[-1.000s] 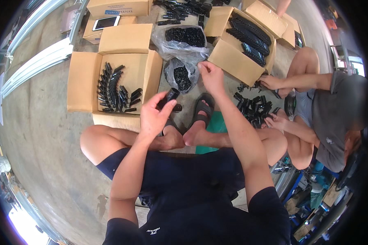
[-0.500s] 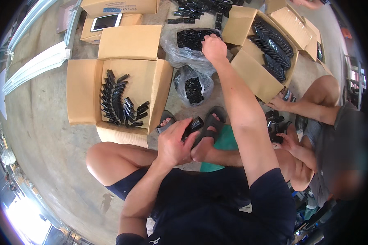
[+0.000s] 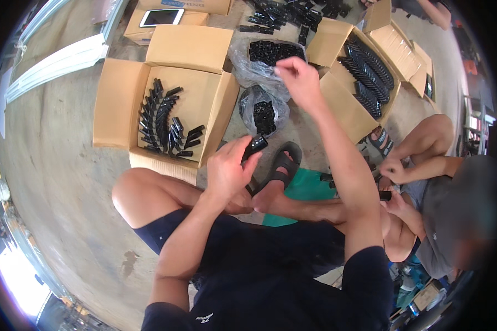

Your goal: The person sits on the floor and assembles small black plastic components by hand. They pick up individual parts from open cardboard boxes, fit them together, and place the assembled units into a plastic bag or back into the boxes.

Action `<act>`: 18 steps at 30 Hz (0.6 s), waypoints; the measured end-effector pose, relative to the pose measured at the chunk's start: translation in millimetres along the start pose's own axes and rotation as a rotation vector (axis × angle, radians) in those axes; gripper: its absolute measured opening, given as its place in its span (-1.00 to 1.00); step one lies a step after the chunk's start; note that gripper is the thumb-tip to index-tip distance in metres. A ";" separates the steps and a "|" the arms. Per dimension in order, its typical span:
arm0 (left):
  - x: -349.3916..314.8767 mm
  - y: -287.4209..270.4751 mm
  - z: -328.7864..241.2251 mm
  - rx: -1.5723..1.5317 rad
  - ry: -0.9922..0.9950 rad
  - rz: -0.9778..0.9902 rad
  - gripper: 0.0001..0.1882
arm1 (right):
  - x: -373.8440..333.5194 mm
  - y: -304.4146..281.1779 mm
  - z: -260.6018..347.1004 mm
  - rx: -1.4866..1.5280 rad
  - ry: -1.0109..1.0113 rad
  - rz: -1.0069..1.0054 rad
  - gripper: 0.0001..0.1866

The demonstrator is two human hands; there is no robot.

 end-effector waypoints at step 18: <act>-66.7 -25.8 -66.1 -0.322 0.024 0.186 -0.60 | -234.6 -15.6 114.3 0.005 -0.192 -0.070 -0.80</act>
Point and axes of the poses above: each hand's wrist, its own x-axis towards the middle knuckle, its own y-axis out of the palm, z = x × y, the point moved 3 cm from there along x, towards the middle knuckle, and after that the axes turned 1 degree about -x, right-handed, at the moved point
